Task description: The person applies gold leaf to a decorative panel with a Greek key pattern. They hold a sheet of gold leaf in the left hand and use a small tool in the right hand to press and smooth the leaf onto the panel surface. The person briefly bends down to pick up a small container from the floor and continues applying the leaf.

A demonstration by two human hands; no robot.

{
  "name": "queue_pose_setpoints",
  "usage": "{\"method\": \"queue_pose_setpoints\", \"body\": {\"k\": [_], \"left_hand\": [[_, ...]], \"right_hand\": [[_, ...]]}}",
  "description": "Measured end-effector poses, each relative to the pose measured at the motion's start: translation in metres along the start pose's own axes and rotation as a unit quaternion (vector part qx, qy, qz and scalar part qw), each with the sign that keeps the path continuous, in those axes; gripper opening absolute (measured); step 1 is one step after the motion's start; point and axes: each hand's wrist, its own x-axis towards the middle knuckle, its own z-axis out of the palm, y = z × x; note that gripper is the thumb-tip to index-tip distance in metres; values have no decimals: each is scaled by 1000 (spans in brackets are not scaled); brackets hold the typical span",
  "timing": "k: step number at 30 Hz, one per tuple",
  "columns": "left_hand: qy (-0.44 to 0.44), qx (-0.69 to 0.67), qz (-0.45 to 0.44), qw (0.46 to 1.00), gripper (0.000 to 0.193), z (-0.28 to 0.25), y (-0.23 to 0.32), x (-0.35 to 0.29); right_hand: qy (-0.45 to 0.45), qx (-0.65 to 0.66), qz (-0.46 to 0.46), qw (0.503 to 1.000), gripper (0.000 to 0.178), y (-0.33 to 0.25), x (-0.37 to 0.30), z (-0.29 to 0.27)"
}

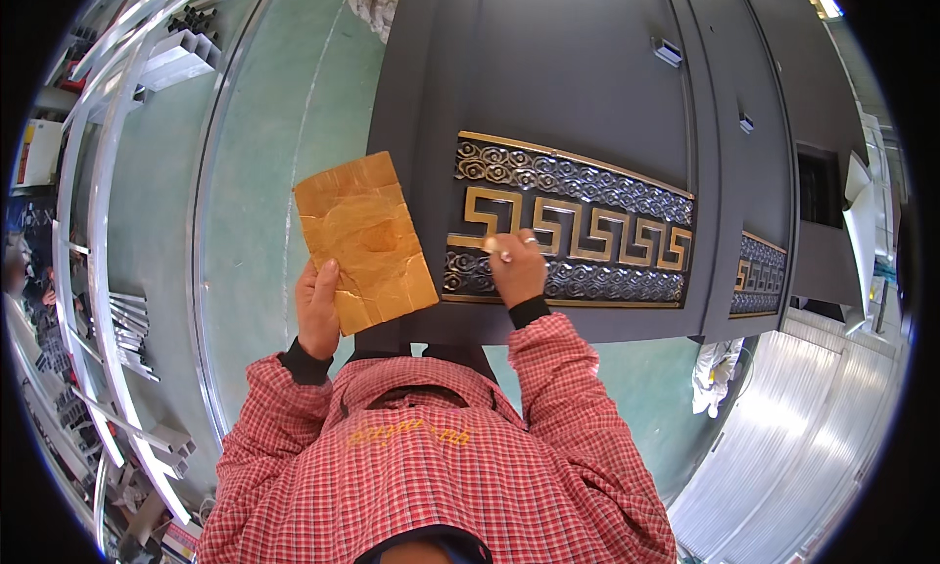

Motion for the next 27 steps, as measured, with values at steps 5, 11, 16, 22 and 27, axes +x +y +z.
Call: {"method": "queue_pose_setpoints", "body": {"k": [5, 11, 16, 22, 27], "left_hand": [[-43, 5, -24, 999, 33, -8, -1, 6], [-104, 6, -34, 994, 32, 0, -2, 9], [-151, 17, -24, 988, 32, 10, -1, 7], [-166, 22, -46, 985, 32, 10, 0, 3], [-135, 26, -55, 989, 30, -5, -9, 8]], "right_hand": [[63, 61, 47, 995, 22, -13, 3, -40], [30, 182, 21, 983, 25, -99, -7, -79], [16, 140, -71, 988, 24, -149, -15, -74], [17, 77, -100, 992, 26, -140, -21, -71], [62, 73, -99, 990, 25, -123, -20, -67]]}}
